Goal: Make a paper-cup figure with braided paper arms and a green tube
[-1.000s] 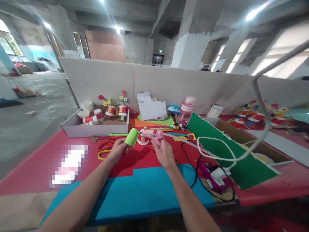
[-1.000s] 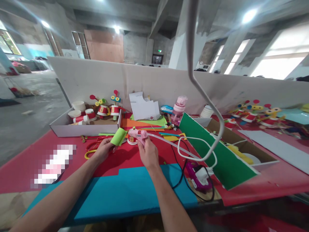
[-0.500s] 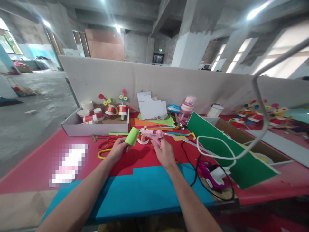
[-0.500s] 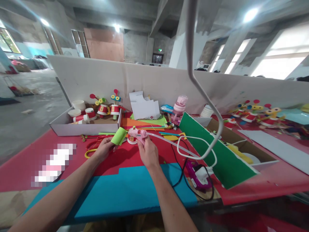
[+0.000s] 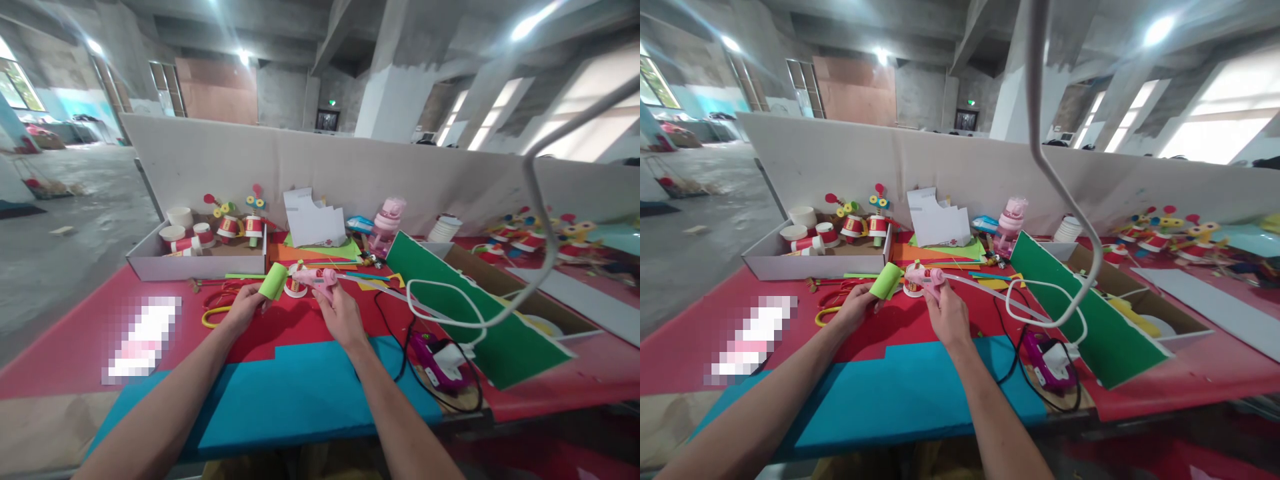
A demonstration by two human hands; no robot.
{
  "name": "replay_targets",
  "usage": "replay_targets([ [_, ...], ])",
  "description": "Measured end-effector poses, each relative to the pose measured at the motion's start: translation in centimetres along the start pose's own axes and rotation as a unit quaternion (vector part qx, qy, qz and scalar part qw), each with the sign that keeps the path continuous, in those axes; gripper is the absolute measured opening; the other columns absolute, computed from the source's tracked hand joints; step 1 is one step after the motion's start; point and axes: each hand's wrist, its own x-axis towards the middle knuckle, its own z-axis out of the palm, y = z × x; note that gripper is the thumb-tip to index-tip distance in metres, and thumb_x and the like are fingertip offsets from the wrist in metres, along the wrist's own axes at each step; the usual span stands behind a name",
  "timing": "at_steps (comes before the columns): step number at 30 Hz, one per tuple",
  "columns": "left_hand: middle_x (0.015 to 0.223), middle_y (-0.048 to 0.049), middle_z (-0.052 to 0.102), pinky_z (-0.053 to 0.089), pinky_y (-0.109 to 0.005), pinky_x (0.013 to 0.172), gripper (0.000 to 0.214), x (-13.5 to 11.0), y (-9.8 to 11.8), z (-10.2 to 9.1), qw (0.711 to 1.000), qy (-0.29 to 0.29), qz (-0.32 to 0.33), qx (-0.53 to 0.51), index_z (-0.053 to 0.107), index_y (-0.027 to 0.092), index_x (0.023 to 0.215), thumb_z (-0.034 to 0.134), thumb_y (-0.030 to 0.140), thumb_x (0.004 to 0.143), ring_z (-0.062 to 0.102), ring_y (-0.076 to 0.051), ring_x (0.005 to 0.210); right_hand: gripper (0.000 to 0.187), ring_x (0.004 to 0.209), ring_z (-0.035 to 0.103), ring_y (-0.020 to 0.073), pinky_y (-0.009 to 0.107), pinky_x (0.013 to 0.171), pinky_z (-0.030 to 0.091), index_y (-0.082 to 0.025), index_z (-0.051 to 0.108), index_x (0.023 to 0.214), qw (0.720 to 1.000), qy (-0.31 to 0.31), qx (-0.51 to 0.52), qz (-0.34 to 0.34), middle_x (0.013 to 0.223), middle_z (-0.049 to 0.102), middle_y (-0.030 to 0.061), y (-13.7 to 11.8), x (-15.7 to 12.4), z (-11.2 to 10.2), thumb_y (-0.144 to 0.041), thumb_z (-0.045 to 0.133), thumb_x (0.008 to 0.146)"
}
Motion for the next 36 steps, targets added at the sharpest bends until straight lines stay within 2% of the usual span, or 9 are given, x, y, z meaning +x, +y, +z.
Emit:
replay_targets([
  [10, 0.042, 0.0000, 0.047, 0.027, -0.021, 0.044, 0.019, 0.0, 0.2, 0.1, 1.000, 0.010, -0.010, 0.001, 0.056, 0.016, 0.051, 0.060, 0.028, 0.065, 0.038, -0.008, 0.041, 0.041, 0.089, 0.069, 0.0270, 0.032, 0.072, 0.051, -0.016, 0.053, 0.124, 1.000, 0.007, 0.000, 0.003, 0.100, 0.072, 0.0131, 0.1, 0.4, 0.2, -0.040, 0.046, 0.092],
  [19, 0.042, 0.0006, 0.047, 0.026, -0.021, 0.045, 0.017, 0.0, 0.1, 0.0, 1.000, 0.006, -0.004, -0.004, 0.058, 0.016, 0.054, 0.059, 0.026, 0.066, 0.038, -0.008, 0.042, 0.041, 0.089, 0.069, 0.0261, 0.030, 0.072, 0.050, -0.017, 0.052, 0.125, 1.000, 0.012, -0.007, 0.002, 0.100, 0.073, 0.0128, -0.1, 0.8, 0.0, -0.040, 0.047, 0.092],
  [25, 0.042, 0.0007, 0.047, 0.026, -0.022, 0.046, 0.016, 0.0, 0.2, 0.0, 1.000, 0.006, -0.005, 0.001, 0.056, 0.016, 0.053, 0.058, 0.026, 0.065, 0.037, -0.008, 0.042, 0.039, 0.074, 0.069, 0.0241, 0.028, 0.063, 0.046, -0.015, 0.055, 0.120, 0.999, 0.006, -0.039, 0.011, 0.088, 0.073, 0.0117, 0.0, 1.3, -0.2, -0.041, 0.047, 0.092],
  [36, 0.043, 0.0002, 0.047, 0.026, -0.022, 0.046, 0.022, 0.0, 0.3, 0.0, 1.000, 0.008, 0.009, 0.003, 0.054, 0.016, 0.051, 0.059, 0.028, 0.069, 0.038, -0.008, 0.042, 0.041, 0.083, 0.069, 0.0259, 0.030, 0.069, 0.047, -0.015, 0.053, 0.122, 1.000, 0.018, -0.013, 0.005, 0.096, 0.072, 0.0134, 0.0, 0.7, -0.4, -0.043, 0.045, 0.092],
])
